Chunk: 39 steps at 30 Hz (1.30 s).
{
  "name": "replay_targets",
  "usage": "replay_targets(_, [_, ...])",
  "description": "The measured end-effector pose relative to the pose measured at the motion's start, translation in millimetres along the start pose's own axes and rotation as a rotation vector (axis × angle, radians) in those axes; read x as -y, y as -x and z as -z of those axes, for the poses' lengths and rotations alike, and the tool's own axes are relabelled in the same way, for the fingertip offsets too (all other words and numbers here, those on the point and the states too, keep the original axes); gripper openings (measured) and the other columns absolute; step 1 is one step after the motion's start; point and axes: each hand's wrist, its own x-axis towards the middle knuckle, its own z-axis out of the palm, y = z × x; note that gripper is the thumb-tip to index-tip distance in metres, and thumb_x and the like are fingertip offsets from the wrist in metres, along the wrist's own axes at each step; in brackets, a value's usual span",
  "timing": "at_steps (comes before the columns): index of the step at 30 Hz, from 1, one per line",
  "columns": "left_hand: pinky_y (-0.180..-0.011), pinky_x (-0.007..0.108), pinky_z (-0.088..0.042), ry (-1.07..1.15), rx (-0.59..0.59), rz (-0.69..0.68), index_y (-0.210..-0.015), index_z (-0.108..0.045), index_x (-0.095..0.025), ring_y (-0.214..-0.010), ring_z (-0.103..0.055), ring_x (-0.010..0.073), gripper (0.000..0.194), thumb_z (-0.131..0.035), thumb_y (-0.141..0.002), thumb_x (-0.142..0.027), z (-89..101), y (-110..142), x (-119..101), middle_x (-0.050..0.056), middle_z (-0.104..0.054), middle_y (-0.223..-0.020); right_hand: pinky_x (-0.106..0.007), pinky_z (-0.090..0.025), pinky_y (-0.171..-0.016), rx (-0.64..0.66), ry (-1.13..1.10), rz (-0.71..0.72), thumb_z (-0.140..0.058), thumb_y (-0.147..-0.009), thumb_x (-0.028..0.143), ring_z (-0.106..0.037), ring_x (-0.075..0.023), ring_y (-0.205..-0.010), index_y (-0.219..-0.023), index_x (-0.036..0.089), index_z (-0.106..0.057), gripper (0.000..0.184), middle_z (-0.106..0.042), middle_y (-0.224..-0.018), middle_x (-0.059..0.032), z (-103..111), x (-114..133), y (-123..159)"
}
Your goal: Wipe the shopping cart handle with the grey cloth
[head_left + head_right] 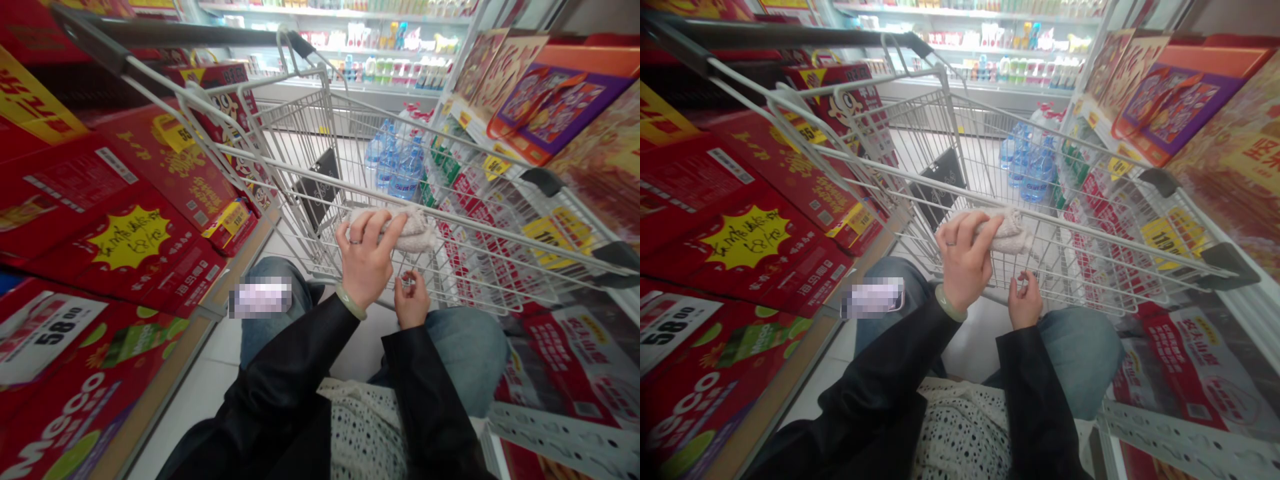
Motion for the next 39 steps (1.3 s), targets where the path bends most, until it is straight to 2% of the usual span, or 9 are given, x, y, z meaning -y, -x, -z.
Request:
replay_targets(3, [-0.112,0.047,-0.035,0.001,0.021,0.0,-0.138,-0.059,-0.03,-0.13,-0.051,0.0255,0.051,-0.052,-0.091,-0.01,0.4,3,2,0.007,-0.066,-0.133,-0.024,-0.042,-0.057,-0.002,-0.001,0.002,-0.057,-0.092,0.046,-0.046,-0.0067,-0.048,-0.118,0.017,-0.062,0.039,-0.073,-0.099,-0.0045,0,-1,0])
replay_targets(8, [-0.114,0.047,-0.033,0.007,-0.023,0.036,-0.141,-0.057,-0.029,-0.134,-0.049,0.0267,0.054,-0.053,-0.091,-0.009,5.8,-1,10,0.008,-0.063,-0.135,-0.024,-0.042,-0.057,0.002,-0.011,0.001,-0.057,-0.092,0.045,-0.046,-0.0064,-0.048,-0.116,0.018,-0.061,0.037,-0.072,-0.099,-0.0044,1,0,0])
replay_targets(13, [-0.112,0.047,-0.036,0.06,-0.005,0.008,-0.136,-0.058,-0.029,-0.129,-0.052,0.0256,0.051,-0.053,-0.09,-0.008,8.1,0,14,0.008,-0.065,-0.133,-0.024,-0.042,-0.056,0.001,-0.022,-0.006,-0.057,-0.092,0.045,-0.046,-0.0064,-0.047,-0.117,0.018,-0.06,0.037,-0.072,-0.097,-0.0037,1,1,0])
replay_targets(19, [-0.113,0.048,-0.037,0.081,-0.058,0.119,-0.141,-0.054,-0.033,-0.133,-0.048,0.0276,0.058,-0.053,-0.089,-0.007,19.5,-10,25,0.007,-0.06,-0.137,-0.025,-0.043,-0.058,-0.003,-0.026,-0.001,-0.058,-0.091,0.045,-0.047,-0.0066,-0.049,-0.118,0.018,-0.061,0.037,-0.072,-0.099,-0.0035,1,0,0])
replay_targets(26, [-0.112,0.046,-0.038,0.069,-0.035,0.086,-0.136,-0.058,-0.029,-0.13,-0.051,0.0263,0.053,-0.054,-0.088,-0.007,12.1,2,26,0.008,-0.062,-0.133,-0.025,-0.042,-0.058,-0.004,-0.03,-0.005,-0.058,-0.091,0.044,-0.046,-0.0067,-0.049,-0.116,0.018,-0.061,0.036,-0.072,-0.099,-0.0045,2,2,0])
replay_targets(32, [-0.113,0.046,-0.037,0.052,-0.15,0.171,-0.136,-0.058,-0.028,-0.13,-0.05,0.0269,0.055,-0.052,-0.086,-0.006,23.1,-9,42,0.009,-0.059,-0.133,-0.025,-0.042,-0.058,-0.003,-0.038,-0.004,-0.059,-0.091,0.044,-0.046,-0.0067,-0.048,-0.115,0.018,-0.062,0.036,-0.071,-0.097,-0.0038,2,2,0])
replay_targets(36, [-0.112,0.045,-0.039,0.061,-0.135,0.11,-0.134,-0.059,-0.024,-0.128,-0.052,0.0263,0.052,-0.053,-0.085,-0.006,21.5,-3,43,0.01,-0.061,-0.13,-0.025,-0.042,-0.058,-0.01,-0.048,-0.002,-0.059,-0.091,0.042,-0.046,-0.0064,-0.048,-0.117,0.018,-0.062,0.035,-0.071,-0.097,-0.0031,0,1,0])
replay_targets(39, [-0.11,0.044,-0.041,0.044,-0.11,0.112,-0.134,-0.059,-0.025,-0.127,-0.053,0.0261,0.051,-0.053,-0.086,-0.008,19.7,0,42,0.01,-0.061,-0.129,-0.025,-0.042,-0.058,-0.01,-0.048,0.004,-0.06,-0.091,0.042,-0.045,-0.0061,-0.048,-0.117,0.018,-0.062,0.036,-0.071,-0.097,-0.0029,0,0,-1])
